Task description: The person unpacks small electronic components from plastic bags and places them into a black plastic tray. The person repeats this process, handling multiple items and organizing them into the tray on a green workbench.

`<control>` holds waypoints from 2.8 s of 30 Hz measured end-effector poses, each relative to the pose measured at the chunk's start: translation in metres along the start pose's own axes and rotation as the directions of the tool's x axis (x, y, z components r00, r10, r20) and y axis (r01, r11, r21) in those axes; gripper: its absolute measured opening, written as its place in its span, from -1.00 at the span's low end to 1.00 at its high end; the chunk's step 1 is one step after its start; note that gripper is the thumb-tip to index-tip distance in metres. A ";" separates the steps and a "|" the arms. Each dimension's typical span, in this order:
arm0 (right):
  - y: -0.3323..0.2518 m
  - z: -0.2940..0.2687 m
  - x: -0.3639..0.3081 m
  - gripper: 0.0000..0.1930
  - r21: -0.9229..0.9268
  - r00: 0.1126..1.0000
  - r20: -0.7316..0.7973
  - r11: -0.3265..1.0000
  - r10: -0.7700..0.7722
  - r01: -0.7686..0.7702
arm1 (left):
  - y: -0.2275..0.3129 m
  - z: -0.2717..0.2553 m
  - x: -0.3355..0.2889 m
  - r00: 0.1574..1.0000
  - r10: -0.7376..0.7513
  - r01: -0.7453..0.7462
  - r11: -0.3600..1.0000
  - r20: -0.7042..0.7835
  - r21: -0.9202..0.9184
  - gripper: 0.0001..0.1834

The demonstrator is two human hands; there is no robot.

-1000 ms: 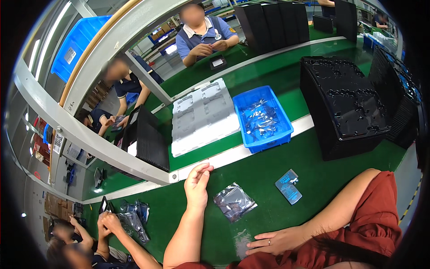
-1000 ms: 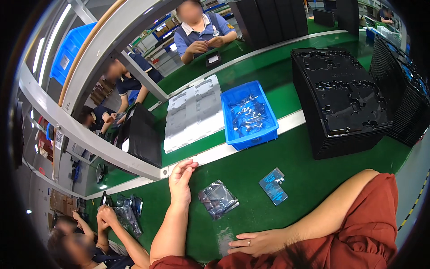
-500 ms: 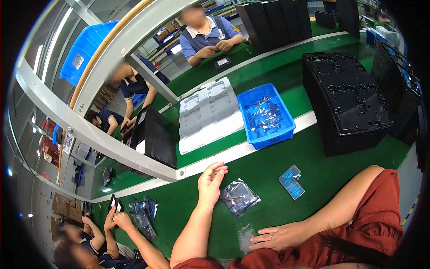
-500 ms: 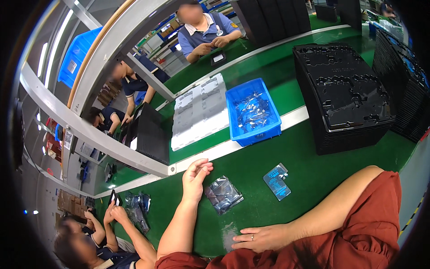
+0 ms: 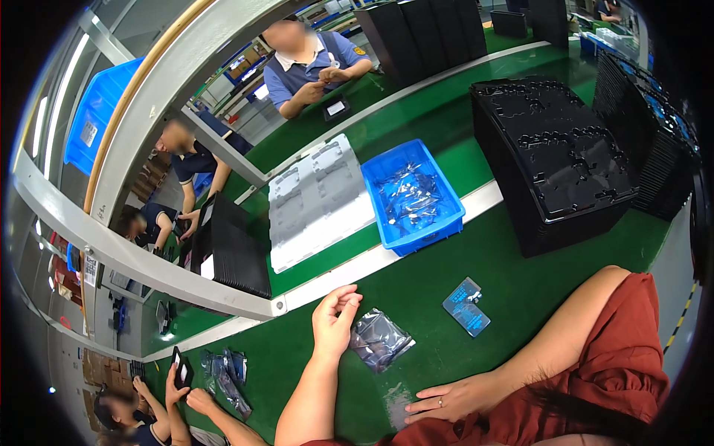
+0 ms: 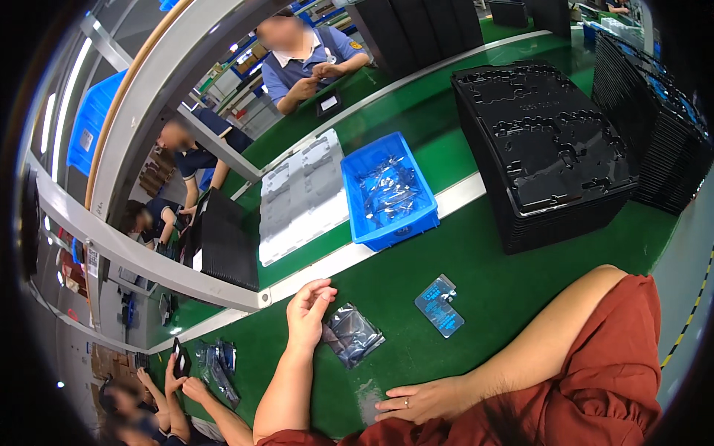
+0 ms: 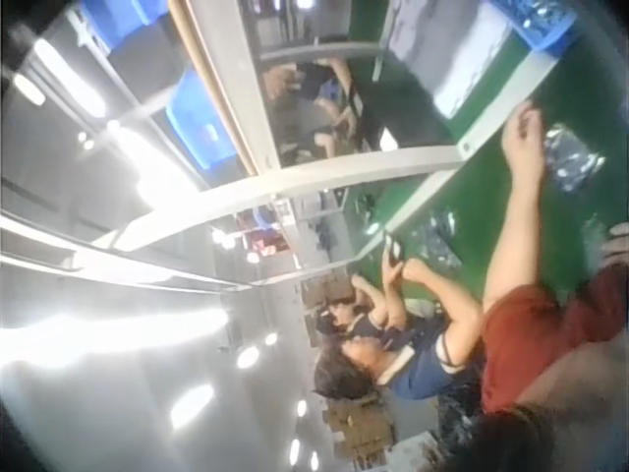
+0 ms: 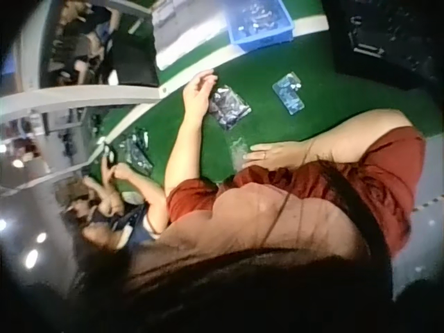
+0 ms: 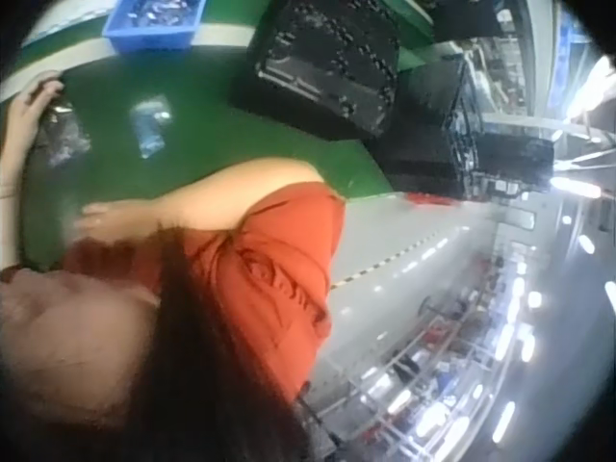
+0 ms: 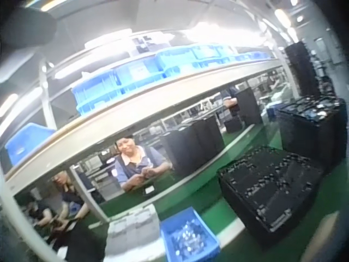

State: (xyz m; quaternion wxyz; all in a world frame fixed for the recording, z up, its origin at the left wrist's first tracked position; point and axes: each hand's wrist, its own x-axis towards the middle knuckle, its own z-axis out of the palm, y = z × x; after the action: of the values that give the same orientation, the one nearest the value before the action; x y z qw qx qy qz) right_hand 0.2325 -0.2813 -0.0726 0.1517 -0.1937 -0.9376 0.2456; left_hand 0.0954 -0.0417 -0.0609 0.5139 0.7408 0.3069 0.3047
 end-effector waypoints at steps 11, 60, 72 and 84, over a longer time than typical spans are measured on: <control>0.012 0.032 0.004 -0.69 -0.046 0.953 -0.287 0.995 -0.098 0.088 | 0.015 -0.002 0.001 0.997 -0.080 0.080 0.991 0.006 -0.103 -0.76; -0.007 -0.014 0.001 -0.16 0.067 0.980 0.101 0.981 0.174 -0.181 | 0.023 -0.105 -0.026 0.972 0.087 0.056 0.814 -0.217 0.578 -0.79; -0.005 -0.017 0.002 -0.33 0.075 0.986 0.069 0.985 0.153 -0.158 | 0.026 -0.138 -0.031 0.917 0.056 0.245 0.701 -0.394 0.670 -0.76; -0.008 -0.019 0.002 -0.44 -0.020 0.995 0.025 0.995 0.101 -0.100 | -0.005 -0.229 -0.075 0.447 -0.234 0.894 0.137 -0.863 0.426 -0.26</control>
State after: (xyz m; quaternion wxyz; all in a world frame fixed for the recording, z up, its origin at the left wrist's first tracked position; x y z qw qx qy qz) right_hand 0.2356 -0.2787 -0.0523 0.1253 -0.2389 -0.9309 0.2465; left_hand -0.1277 0.0334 -0.0101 -0.0009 0.5407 0.8376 0.0782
